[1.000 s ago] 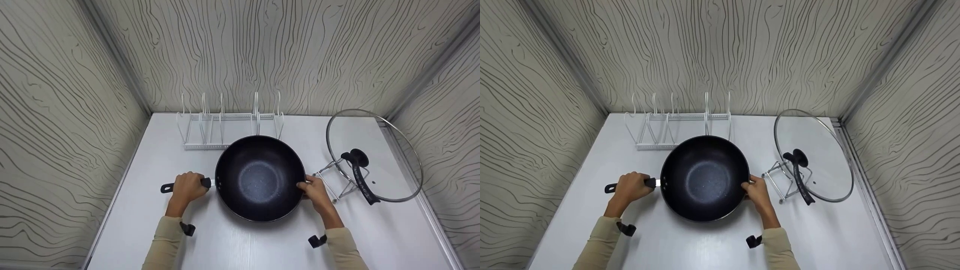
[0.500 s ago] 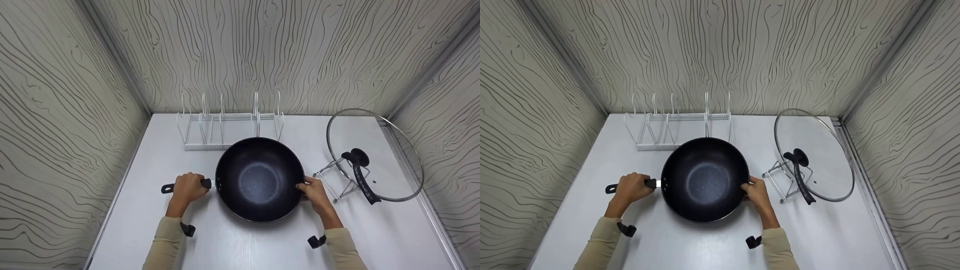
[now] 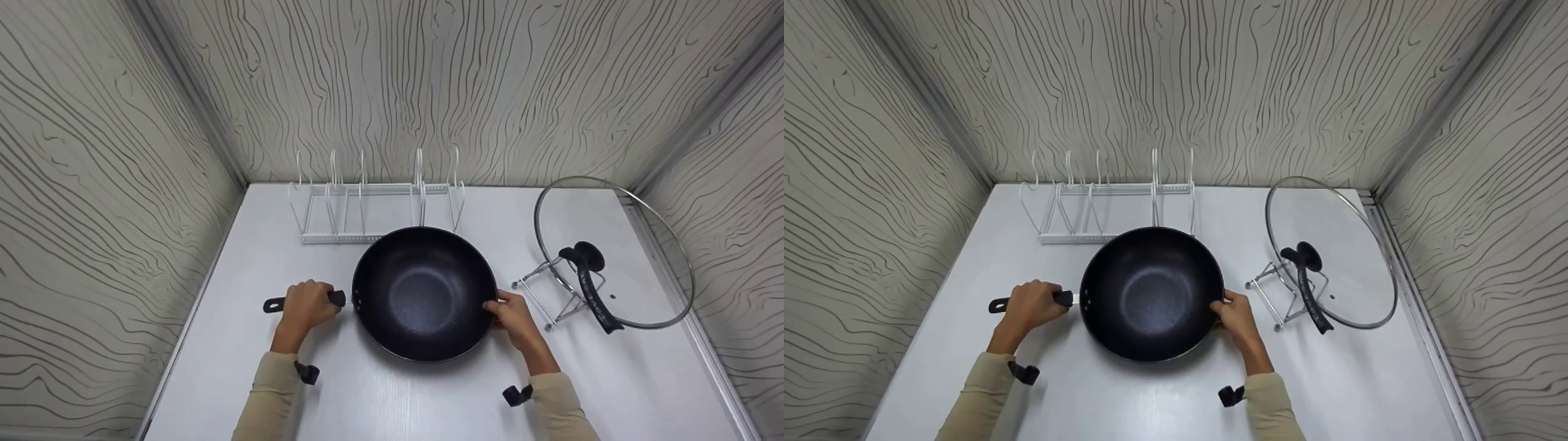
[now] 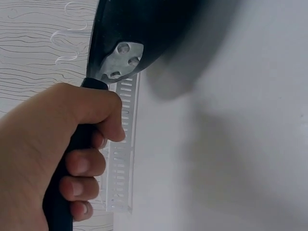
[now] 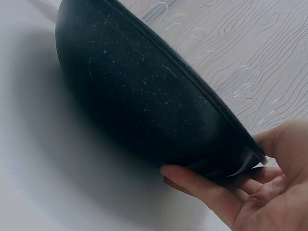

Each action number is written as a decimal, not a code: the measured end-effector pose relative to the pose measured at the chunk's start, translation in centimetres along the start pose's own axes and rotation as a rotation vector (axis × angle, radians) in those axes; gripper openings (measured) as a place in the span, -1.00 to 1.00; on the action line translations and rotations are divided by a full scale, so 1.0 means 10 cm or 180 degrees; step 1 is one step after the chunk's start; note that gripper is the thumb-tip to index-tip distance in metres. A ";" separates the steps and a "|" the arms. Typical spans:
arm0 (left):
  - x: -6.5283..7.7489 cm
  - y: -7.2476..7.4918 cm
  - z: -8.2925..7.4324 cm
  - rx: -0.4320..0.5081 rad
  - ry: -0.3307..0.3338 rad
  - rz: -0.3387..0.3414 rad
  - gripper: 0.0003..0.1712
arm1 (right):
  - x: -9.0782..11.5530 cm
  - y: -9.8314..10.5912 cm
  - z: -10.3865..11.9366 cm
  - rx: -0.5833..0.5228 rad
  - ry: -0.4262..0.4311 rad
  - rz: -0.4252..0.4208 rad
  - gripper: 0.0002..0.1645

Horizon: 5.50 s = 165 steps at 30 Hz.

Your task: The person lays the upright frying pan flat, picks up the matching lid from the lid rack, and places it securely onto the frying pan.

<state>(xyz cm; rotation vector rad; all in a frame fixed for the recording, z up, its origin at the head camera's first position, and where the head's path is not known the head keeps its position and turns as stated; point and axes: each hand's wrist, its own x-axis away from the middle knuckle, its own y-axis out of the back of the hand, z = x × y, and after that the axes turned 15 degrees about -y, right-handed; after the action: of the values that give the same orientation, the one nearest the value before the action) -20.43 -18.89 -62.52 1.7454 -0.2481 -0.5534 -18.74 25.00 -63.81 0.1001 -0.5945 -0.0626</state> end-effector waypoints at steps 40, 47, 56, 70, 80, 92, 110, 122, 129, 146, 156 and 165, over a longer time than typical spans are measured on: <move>-0.48 0.41 -0.66 0.1107 -0.0270 -0.0226 -0.80 | 0.02 -0.03 -0.01 0.0225 0.0004 -0.0226 -0.54; -0.86 0.35 -0.94 0.1383 -0.0442 -0.0336 -0.83 | 0.03 -0.02 -0.03 0.0195 0.0018 -0.0190 -0.52; -1.31 0.19 -1.32 0.1519 -0.0730 -0.0278 -0.84 | 0.01 0.01 -0.08 0.0323 -0.0017 -0.0114 -0.40; -1.74 0.04 -1.70 0.1957 -0.0973 -0.0284 -0.81 | 0.12 0.16 0.04 0.0324 0.0238 -0.0152 -0.46; -1.89 -0.09 -1.89 0.2252 -0.1012 -0.0295 -0.80 | 0.38 0.34 0.32 0.0937 0.0646 -0.0779 -0.69; -2.02 -0.22 -2.12 0.2542 -0.0973 -0.0309 -0.78 | 0.66 0.43 0.55 0.1413 0.1083 -0.1347 -0.76; -2.16 -0.52 -2.48 0.2712 -0.1046 -0.0140 -0.77 | 0.82 0.64 0.69 0.1174 0.1903 -0.2001 -0.89; -2.21 -0.65 -2.70 0.2646 -0.1075 0.0087 -0.72 | 0.81 0.70 0.68 0.1196 0.2267 -0.2628 -0.93; -2.25 -0.66 -2.81 0.2431 -0.1044 0.0252 -0.70 | 0.80 0.76 0.69 0.1293 0.2268 -0.2785 -0.92; -2.25 -0.72 -2.96 0.2266 -0.1279 0.0399 -0.57 | 0.77 0.83 0.63 0.1650 0.1348 -0.2917 -0.62; -2.32 -0.77 -3.02 0.2068 -0.1274 0.0411 -0.55 | 0.73 0.89 0.61 0.2406 0.0994 -0.2627 -0.54; -2.37 -0.73 -3.04 0.2229 -0.1147 0.0264 -0.69 | 0.69 0.86 0.61 0.2554 0.1153 -0.2758 -0.64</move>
<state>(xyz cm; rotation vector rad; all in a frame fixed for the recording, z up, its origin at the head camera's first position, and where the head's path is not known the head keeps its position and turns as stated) -26.93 19.66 -59.24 2.2804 -0.8447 -0.7787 -16.20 32.47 -53.99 1.1240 -0.1464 -0.6321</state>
